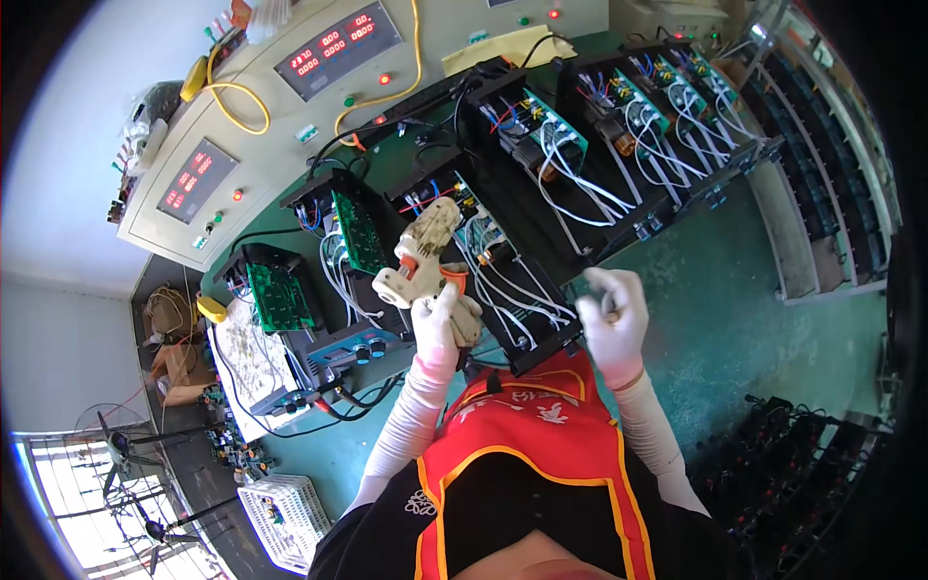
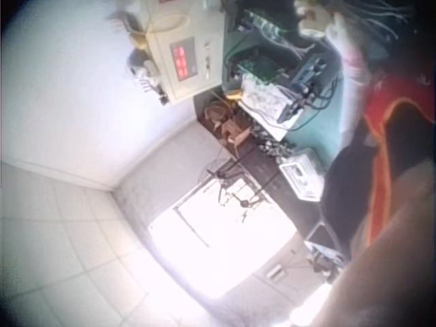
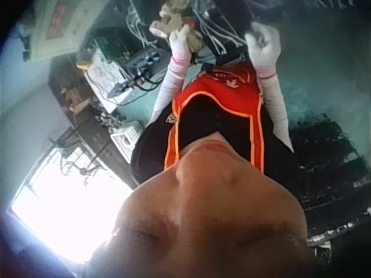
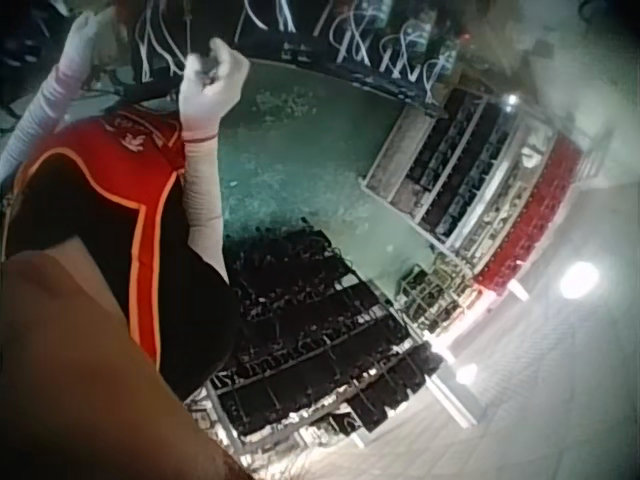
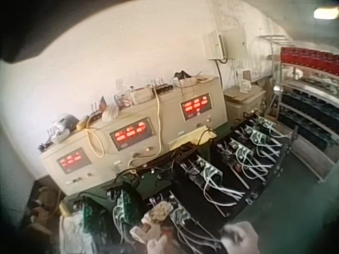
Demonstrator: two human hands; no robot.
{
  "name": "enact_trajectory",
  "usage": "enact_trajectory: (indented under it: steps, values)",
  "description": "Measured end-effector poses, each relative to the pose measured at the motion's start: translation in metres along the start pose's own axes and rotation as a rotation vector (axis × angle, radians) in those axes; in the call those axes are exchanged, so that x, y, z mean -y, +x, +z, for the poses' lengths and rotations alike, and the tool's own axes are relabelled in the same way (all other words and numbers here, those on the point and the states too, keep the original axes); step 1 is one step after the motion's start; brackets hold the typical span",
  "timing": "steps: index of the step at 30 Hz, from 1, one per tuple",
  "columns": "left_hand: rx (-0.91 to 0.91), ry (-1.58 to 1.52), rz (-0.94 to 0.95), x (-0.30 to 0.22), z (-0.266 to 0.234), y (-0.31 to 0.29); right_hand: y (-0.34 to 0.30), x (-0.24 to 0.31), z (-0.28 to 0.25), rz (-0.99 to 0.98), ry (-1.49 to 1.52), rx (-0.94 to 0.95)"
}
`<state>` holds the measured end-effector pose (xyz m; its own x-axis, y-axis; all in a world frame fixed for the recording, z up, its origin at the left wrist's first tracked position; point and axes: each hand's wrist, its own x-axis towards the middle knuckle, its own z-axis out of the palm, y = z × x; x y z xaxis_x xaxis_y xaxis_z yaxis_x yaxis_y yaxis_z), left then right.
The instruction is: Assemble electronic components by securing wires and boards inside chassis using hot glue and manual adjustment.
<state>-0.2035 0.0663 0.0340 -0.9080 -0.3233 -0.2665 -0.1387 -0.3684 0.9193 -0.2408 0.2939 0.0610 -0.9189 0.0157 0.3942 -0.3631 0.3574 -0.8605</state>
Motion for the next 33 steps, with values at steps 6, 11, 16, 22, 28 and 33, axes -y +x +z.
enact_trajectory:
  steps: [6,11,16,22,28,33]
  values:
    - [-0.006,-0.012,0.012,-0.006,0.007,0.004,0.012,-0.007,0.019,-0.439,-0.338,0.14]
    - [-0.062,-0.014,0.026,-0.002,0.006,0.005,0.011,-0.01,0.018,-0.538,-0.374,0.128]
    - [-0.041,0.063,-0.004,-0.005,0.006,0.008,0.012,-0.01,0.018,-0.515,-0.365,0.144]
    - [-0.064,0.11,-0.018,-0.002,0.006,0.011,0.014,-0.009,0.017,-0.484,-0.304,0.184]
    - [-0.102,0.058,-0.029,-0.002,0.004,0.012,0.014,-0.011,0.016,-0.467,-0.288,0.199]
    - [-0.102,0.086,-0.061,-0.007,0.006,0.009,0.015,-0.011,0.017,-0.471,-0.291,0.187]
